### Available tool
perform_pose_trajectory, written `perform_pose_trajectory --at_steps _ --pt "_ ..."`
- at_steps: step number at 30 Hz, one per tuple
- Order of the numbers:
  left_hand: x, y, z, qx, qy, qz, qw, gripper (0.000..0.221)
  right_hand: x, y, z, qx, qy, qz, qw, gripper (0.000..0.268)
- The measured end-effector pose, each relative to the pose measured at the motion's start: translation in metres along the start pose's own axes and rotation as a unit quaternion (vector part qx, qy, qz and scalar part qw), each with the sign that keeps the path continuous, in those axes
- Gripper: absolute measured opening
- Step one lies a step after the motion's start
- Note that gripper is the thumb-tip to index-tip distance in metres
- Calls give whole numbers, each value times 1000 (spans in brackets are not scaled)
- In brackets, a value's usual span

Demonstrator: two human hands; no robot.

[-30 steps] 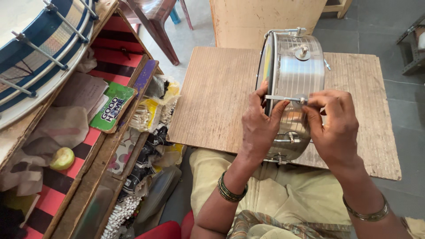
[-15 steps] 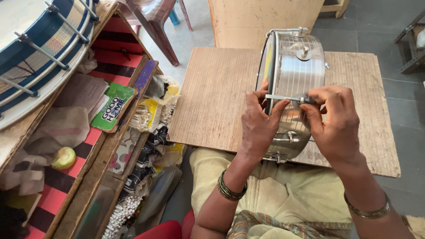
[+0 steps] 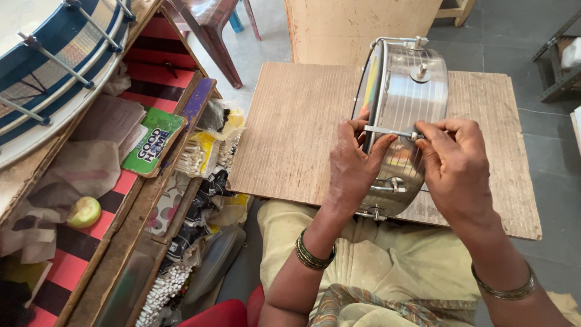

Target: The person repairs a snare drum by attaching and tightening the metal lugs and tension rods around the shell using a wrench and by hand, then replaces the drum head.

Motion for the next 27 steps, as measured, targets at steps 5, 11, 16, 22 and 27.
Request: perform_pose_trajectory --at_steps 5,11,16,22,27 --pt "-6 1 3 -4 -5 23 1000 47 5 -3 -1 13 -6 35 999 20" --pt "-4 -3 0 22 1 38 999 47 0 -1 -2 12 -1 3 1000 28" --pt "-2 0 2 20 5 14 1000 46 6 -2 -2 0 -25 15 1000 12" --pt "-4 1 2 10 -2 16 1000 46 1 -3 -3 12 -7 3 1000 26" --pt "-8 -3 1 20 -21 14 999 49 5 -4 0 -6 -43 10 999 15"
Point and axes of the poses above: each hand's wrist, its own z-axis towards the middle knuckle, its own x-axis out of the palm, y = z × x, the point moved 9 cm from there along z, towards the middle knuckle, and after that the axes turned 6 degrees about -z, right-handed, at the moved point
